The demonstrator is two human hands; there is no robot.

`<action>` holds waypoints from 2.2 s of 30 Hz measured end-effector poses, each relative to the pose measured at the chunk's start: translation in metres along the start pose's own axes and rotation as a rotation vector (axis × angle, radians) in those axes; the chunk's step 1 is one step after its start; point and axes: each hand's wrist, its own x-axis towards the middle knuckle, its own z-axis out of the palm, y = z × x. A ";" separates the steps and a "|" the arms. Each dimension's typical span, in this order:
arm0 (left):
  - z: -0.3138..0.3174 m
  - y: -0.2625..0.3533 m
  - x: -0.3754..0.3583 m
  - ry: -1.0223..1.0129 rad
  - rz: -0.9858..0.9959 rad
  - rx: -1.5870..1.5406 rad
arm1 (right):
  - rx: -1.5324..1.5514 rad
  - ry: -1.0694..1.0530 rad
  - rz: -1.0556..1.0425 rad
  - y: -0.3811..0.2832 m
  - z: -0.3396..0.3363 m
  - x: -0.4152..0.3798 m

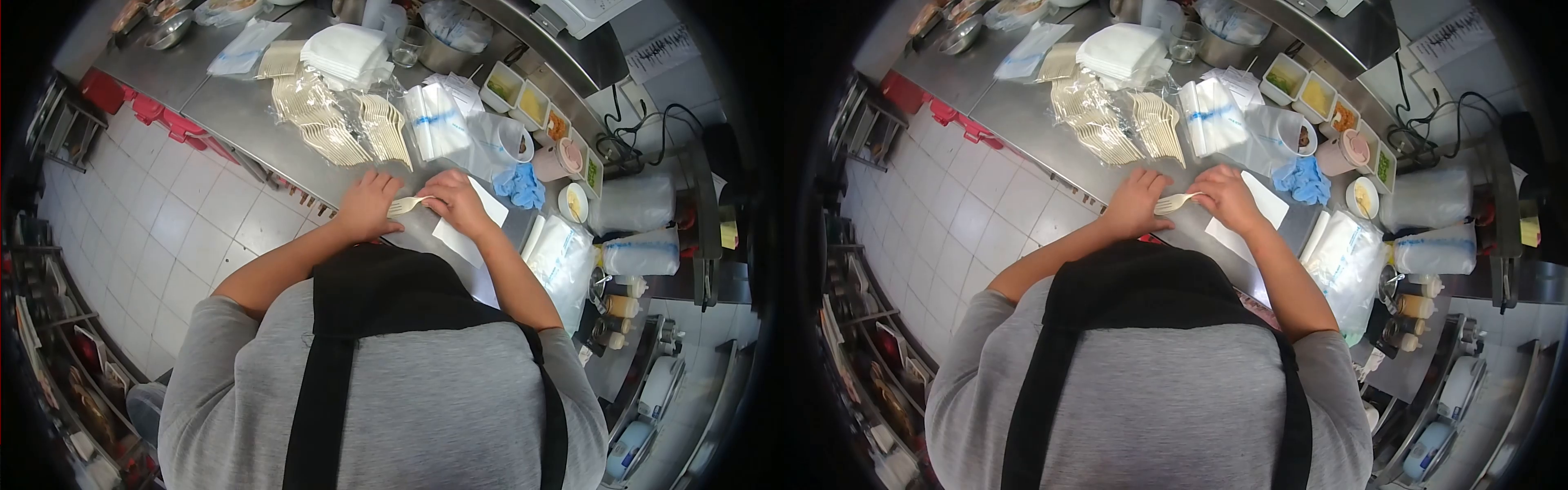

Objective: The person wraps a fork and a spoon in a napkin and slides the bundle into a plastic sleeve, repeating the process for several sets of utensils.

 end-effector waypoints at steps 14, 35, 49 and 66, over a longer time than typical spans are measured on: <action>0.004 0.004 0.002 0.128 0.071 0.071 | 0.023 0.016 0.009 0.012 0.032 0.000; 0.061 0.033 0.048 -0.276 0.723 0.005 | 0.076 0.274 0.660 0.028 -0.009 -0.099; 0.045 0.051 0.116 -0.244 0.346 -0.327 | -0.079 0.339 0.536 0.014 -0.049 -0.093; 0.114 0.042 0.153 -0.085 0.534 0.196 | -0.148 0.361 0.557 0.062 -0.026 -0.085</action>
